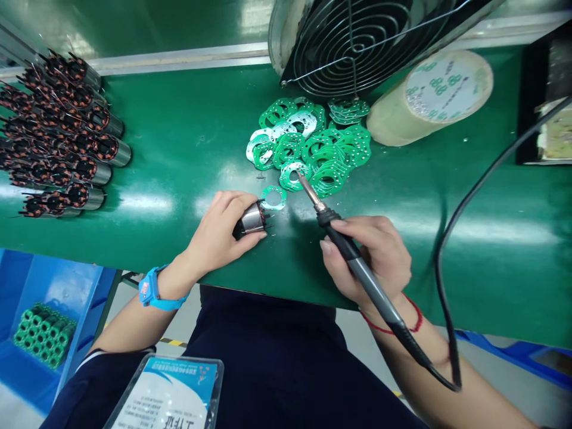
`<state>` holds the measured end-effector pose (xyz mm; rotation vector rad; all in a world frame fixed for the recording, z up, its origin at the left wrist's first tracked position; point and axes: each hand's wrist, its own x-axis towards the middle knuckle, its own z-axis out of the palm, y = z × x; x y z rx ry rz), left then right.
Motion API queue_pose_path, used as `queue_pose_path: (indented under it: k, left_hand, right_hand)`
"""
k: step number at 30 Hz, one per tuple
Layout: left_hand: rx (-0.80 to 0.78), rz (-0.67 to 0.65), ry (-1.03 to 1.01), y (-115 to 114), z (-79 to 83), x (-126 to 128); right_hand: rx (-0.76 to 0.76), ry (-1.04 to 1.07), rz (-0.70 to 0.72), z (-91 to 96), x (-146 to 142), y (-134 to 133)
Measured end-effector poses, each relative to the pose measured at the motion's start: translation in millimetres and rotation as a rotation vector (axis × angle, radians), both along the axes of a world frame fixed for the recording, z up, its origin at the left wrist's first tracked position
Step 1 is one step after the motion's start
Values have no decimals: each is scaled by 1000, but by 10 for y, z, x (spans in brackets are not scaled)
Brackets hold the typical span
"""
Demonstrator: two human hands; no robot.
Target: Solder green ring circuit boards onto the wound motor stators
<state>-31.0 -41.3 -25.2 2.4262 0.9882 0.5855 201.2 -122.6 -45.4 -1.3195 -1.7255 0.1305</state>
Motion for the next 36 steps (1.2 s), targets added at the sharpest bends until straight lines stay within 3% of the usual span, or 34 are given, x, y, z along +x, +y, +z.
queue_pose_path:
  k: [5,9,14,18,20,23,26,28,31,33,36]
  left_hand:
    - [-7,4,10,4,-3,7]
    - [-83,64,-53,-10,-24,-12]
    - [-403,161,-308,-53,-68,-88]
    - [-723,53,-483,-68,-43,-143]
    - [-793,-22,-488,-59,-15,-162]
    - [-690,-98,-385,-27,19,-174]
    - [-476,-129,-218,1,31,-160]
    - [-353,-153,-97,4,26,-140]
    - [-227,-152,33,-8,8,-116]
    - [-188,-124,62,-14,2,-114]
    - [-190,-127,70,-10,12,-132]
  right_hand:
    - [-20,-117,52,50,6,-1]
    - [-128,-39,59,169,-59,-4]
    - [-286,-67,-14,241,-245,67]
    - [-412,114,-59,231,-445,104]
    - [-377,302,-80,239,-543,118]
    - [-286,566,-62,260,-639,175]
    - [-301,693,66,261,-663,259]
    - [-321,629,149,252,-659,288]
    - [-280,336,193,238,-642,249]
    - [-242,198,179,237,-620,189]
    - [-279,157,103,261,-577,120]
